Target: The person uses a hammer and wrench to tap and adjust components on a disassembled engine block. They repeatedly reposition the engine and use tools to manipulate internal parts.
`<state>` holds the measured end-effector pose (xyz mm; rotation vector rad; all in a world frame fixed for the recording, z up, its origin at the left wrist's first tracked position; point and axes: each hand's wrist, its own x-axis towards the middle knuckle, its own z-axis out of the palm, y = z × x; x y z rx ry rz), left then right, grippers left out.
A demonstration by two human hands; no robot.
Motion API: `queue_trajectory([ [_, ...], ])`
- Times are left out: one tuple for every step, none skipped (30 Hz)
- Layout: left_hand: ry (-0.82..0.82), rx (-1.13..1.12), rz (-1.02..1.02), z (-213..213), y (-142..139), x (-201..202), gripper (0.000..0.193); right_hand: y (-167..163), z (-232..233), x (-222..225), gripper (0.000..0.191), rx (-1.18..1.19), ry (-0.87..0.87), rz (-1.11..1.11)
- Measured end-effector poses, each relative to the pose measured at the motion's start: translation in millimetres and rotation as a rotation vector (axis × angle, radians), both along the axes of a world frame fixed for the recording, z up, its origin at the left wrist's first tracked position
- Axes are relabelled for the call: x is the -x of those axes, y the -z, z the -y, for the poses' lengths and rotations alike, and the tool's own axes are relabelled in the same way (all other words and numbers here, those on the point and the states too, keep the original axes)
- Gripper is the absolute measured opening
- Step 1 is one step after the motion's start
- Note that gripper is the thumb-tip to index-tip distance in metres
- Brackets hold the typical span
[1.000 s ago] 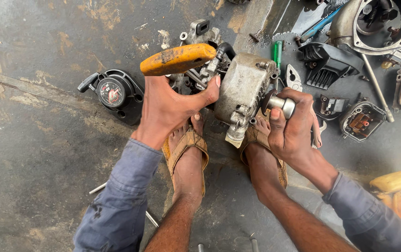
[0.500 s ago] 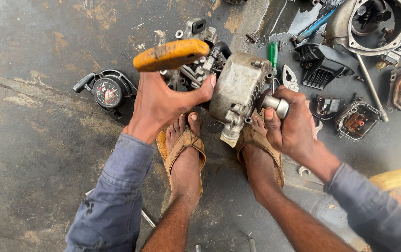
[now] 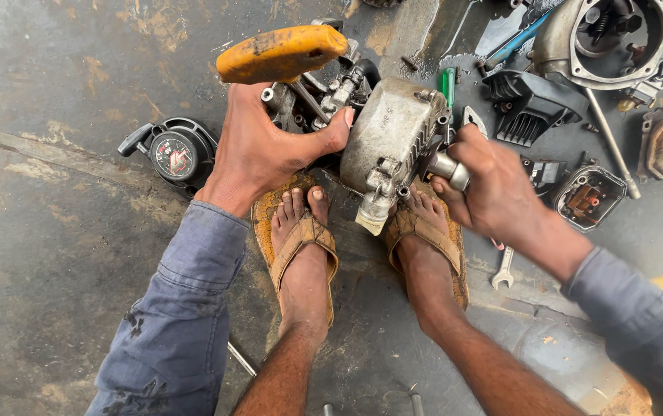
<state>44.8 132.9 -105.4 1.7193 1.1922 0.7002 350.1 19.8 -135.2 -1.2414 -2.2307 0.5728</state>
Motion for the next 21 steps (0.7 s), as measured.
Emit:
queue_trajectory([
  [0.001, -0.011, -0.013, -0.1, -0.3, 0.0, 0.067, -4.0, 4.8, 9.6, 0.041, 0.072, 0.08, -0.076],
  [0.004, -0.021, -0.025, 0.2, -0.1, -0.2, 0.067, -9.4, 9.8, 19.6, 0.038, 0.144, 0.161, -0.151],
  [0.006, -0.032, -0.035, 0.5, 0.4, -0.6, 0.068, -16.0, 14.7, 30.1, 0.033, 0.17, 0.242, -0.134],
  [-0.001, -0.047, -0.049, 1.4, 1.2, -1.1, 0.067, -23.9, 19.0, 40.3, 0.028, 0.195, 0.321, -0.116],
  [-0.009, -0.064, -0.062, 2.5, 2.1, -1.4, 0.067, -32.7, 22.0, 50.1, 0.024, 0.219, 0.399, -0.097],
  [-0.017, -0.082, -0.076, 3.3, 3.0, -1.5, 0.067, -42.1, 23.7, 58.5, 0.021, 0.424, 0.524, -0.304],
  [-0.006, -0.088, -0.082, 3.8, 3.9, -1.1, 0.066, -52.3, 23.7, 65.3, 0.019, 0.63, 0.644, -0.515],
  [0.003, -0.093, -0.087, 4.4, 4.7, -0.3, 0.066, -62.1, 22.3, 70.7, 0.017, 0.84, 0.755, -0.728],
  [0.013, -0.097, -0.092, 5.1, 5.4, 0.4, 0.066, -72.2, 19.9, 72.6, 0.018, 0.988, 0.835, -0.865],
  [0.007, -0.098, -0.086, 5.5, 6.0, 1.2, 0.066, -81.0, 16.7, 73.7, 0.021, 1.135, 0.911, -1.005],
  [0.002, -0.098, -0.079, 6.3, 6.5, 1.8, 0.066, -88.5, 13.9, 73.5, 0.024, 1.283, 0.987, -1.146],
  [-0.002, -0.095, -0.07, 7.4, 6.9, 2.1, 0.066, -94.3, 11.3, 72.4, 0.023, 1.308, 0.977, -1.166],
  [-0.004, -0.069, -0.055, 8.0, 7.3, 2.3, 0.065, -96.8, 10.0, 72.6, 0.023, 1.331, 0.966, -1.186],
  [-0.008, -0.043, -0.04, 8.5, 7.5, 2.9, 0.065, -97.4, 9.5, 72.0, 0.023, 1.354, 0.951, -1.206],
  [-0.012, -0.015, -0.029, 9.4, 7.3, 3.7, 0.065, -95.5, 10.1, 71.7, 0.022, 1.282, 0.915, -1.101],
  [-0.02, -0.013, -0.038, 10.3, 7.2, 3.9, 0.066, -91.8, 12.1, 71.7, 0.022, 1.211, 0.877, -0.997],
  [-0.028, -0.012, -0.048, 11.2, 7.0, 4.2, 0.066, -86.0, 14.5, 72.3, 0.022, 1.139, 0.836, -0.896],
  [-0.037, -0.012, -0.059, 11.4, 6.7, 4.2, 0.067, -79.5, 17.4, 72.9, 0.021, 1.102, 0.808, -0.881],
  [-0.031, -0.011, -0.056, 11.3, 6.0, 5.1, 0.067, -73.4, 20.5, 73.0, 0.021, 1.067, 0.781, -0.864],
  [-0.025, -0.01, -0.051, 10.9, 5.4, 5.3, 0.067, -67.6, 23.4, 73.7, 0.021, 1.033, 0.755, -0.846],
  [-0.017, -0.009, -0.045, 10.6, 4.6, 5.4, 0.067, -63.6, 26.1, 74.1, 0.022, 0.936, 0.724, -0.727],
])
